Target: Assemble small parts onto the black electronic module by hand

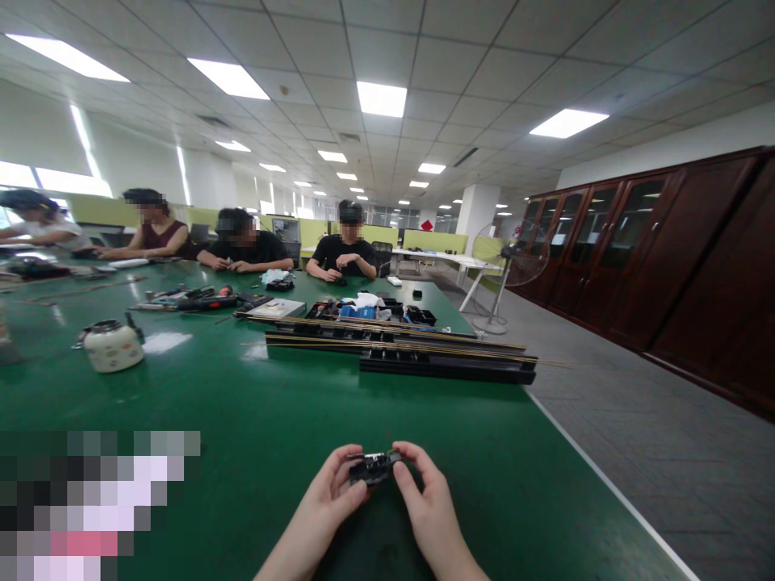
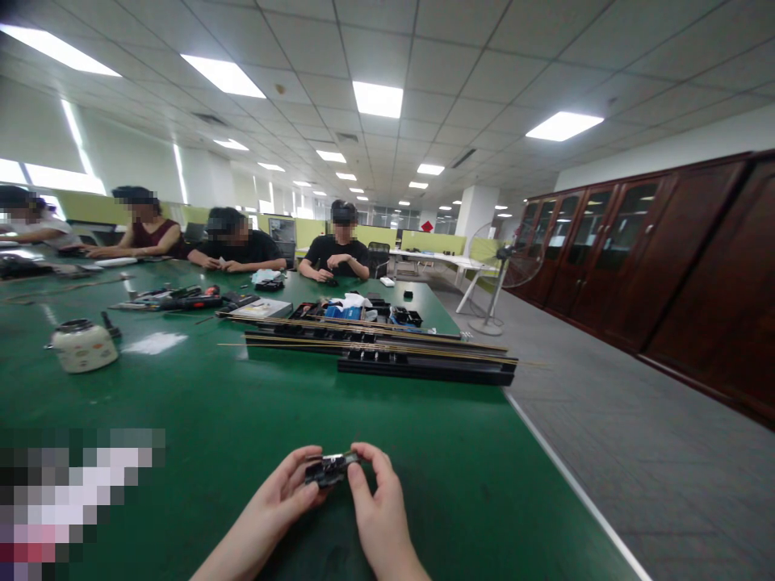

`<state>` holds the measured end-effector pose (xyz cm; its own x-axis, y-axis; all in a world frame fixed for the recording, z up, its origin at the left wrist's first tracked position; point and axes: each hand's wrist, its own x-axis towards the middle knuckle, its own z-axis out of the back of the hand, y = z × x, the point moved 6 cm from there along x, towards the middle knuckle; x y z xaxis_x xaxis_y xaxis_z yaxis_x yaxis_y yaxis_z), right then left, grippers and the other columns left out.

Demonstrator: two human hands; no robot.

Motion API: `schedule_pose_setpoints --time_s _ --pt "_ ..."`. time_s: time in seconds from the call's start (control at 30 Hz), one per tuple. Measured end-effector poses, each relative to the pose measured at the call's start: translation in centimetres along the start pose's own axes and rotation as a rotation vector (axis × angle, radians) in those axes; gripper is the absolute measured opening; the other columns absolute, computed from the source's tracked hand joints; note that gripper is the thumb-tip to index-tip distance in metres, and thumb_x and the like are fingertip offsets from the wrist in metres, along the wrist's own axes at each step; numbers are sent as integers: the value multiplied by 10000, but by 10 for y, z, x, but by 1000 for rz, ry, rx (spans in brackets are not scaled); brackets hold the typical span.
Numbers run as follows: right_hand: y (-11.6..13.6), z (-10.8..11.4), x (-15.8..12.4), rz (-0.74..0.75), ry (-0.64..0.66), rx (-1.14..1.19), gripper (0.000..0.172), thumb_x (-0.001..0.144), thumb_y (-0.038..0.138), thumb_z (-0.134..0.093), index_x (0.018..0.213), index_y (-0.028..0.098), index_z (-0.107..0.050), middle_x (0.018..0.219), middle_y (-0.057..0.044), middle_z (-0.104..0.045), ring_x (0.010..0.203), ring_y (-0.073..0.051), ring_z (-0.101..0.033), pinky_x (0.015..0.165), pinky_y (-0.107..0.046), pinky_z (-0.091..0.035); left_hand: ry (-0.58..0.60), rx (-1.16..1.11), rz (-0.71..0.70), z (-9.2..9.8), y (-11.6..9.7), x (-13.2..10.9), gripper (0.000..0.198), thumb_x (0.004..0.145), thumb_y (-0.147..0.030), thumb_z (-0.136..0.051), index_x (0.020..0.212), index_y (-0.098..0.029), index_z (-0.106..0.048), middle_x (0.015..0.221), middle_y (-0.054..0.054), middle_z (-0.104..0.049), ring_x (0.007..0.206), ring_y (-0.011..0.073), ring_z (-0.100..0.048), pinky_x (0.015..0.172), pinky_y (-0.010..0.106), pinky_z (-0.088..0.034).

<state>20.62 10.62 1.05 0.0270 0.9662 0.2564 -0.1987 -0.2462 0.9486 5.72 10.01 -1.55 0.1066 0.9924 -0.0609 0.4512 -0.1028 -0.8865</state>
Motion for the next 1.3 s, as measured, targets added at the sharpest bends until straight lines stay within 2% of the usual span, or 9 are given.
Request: schedule_pose_setpoints --time_s 0.37,0.57,0.73,0.9,1.07,1.2,1.3 --pt "-10 15 3 -30 -189 32 363 771 408 -509 1063 195 -542 1034 -81 -618 972 -219 -570 881 -352 -427 -39 20 -1 3 1 1 539 551 -357 -744 1010 -211 -503 1054 108 -623 954 276 -594 747 324 -452" --pt "-9 22 2 -30 -282 -2 401 777 420 -487 1107 194 -483 1052 -87 -590 991 -223 -545 873 -352 -411 -113 22 -10 9 2 2 676 537 -380 -746 1111 -212 -430 1074 129 -606 849 268 -633 721 338 -456" --pt "-6 23 1 -22 -303 -8 395 783 414 -488 1116 202 -482 1064 -80 -589 994 -216 -546 881 -343 -408 -115 27 -11 7 0 1 583 527 -371 -752 1011 -197 -475 1033 128 -633 813 258 -640 705 330 -454" --pt "-4 21 1 7 -261 -49 346 790 406 -483 1066 204 -537 1102 -80 -584 1037 -219 -527 912 -352 -398 -102 33 -9 4 -3 0 569 534 -376 -748 1005 -202 -479 1030 120 -641 806 249 -642 706 322 -445" --pt "0 16 0 35 -193 -116 273 772 372 -519 971 199 -592 1008 -82 -624 975 -224 -560 889 -362 -424 -85 41 -1 4 -2 0 596 539 -393 -741 1040 -220 -468 1045 109 -632 830 255 -637 718 324 -437" --pt "12 4 -3 130 -67 -143 204 737 304 -575 910 212 -629 952 -69 -641 922 -217 -583 851 -346 -457 -51 33 -2 5 1 1 603 547 -377 -743 1061 -229 -464 1035 98 -635 852 249 -626 737 322 -433" --pt "19 -7 -6 174 50 -134 175 735 277 -583 890 228 -647 940 -60 -645 926 -209 -584 855 -340 -460 -13 -6 -12 4 1 2 599 552 -353 -746 1066 -216 -473 1014 100 -648 957 260 -590 828 335 -407"
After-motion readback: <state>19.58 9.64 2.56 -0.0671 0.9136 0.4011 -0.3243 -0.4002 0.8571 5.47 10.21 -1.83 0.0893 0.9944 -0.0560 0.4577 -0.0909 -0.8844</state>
